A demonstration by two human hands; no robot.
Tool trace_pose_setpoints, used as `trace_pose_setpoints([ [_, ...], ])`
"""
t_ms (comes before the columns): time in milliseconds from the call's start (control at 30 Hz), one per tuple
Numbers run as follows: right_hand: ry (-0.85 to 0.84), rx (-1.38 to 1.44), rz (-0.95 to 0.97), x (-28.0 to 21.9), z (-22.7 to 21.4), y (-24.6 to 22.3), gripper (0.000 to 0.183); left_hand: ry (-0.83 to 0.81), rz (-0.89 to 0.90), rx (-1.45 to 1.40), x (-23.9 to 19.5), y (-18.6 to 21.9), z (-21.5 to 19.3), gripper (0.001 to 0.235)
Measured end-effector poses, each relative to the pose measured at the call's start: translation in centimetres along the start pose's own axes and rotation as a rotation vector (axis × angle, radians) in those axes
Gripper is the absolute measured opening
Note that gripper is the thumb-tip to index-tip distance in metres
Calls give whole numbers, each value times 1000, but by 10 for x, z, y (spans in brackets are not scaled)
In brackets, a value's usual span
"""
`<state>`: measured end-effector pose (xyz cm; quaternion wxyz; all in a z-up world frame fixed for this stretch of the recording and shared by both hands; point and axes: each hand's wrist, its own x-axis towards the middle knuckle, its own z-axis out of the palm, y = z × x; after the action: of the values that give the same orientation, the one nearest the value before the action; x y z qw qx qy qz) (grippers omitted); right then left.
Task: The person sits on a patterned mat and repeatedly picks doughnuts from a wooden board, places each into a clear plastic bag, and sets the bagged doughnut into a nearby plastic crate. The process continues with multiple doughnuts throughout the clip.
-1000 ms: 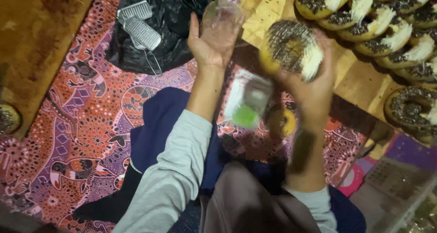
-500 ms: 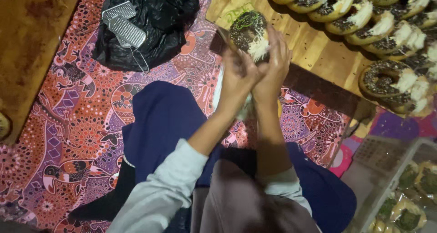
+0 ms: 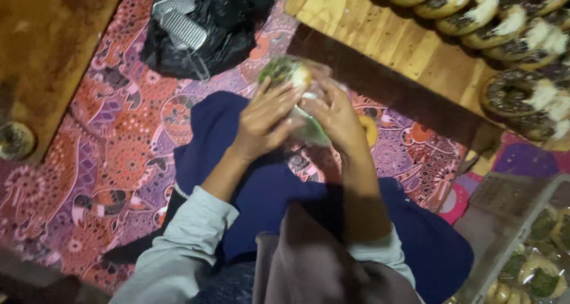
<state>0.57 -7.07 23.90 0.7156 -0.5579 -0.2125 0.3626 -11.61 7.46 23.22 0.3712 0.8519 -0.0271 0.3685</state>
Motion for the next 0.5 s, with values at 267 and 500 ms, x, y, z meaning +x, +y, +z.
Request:
trace_pose_setpoints([
  [267,-48,-963,-229,-41,81,-13,14,387,-852,-497,-79,7,-35,14],
  [500,-128,-972,-696,-27,86,-1,27,252,-811,-255,-76,13,-29,18],
])
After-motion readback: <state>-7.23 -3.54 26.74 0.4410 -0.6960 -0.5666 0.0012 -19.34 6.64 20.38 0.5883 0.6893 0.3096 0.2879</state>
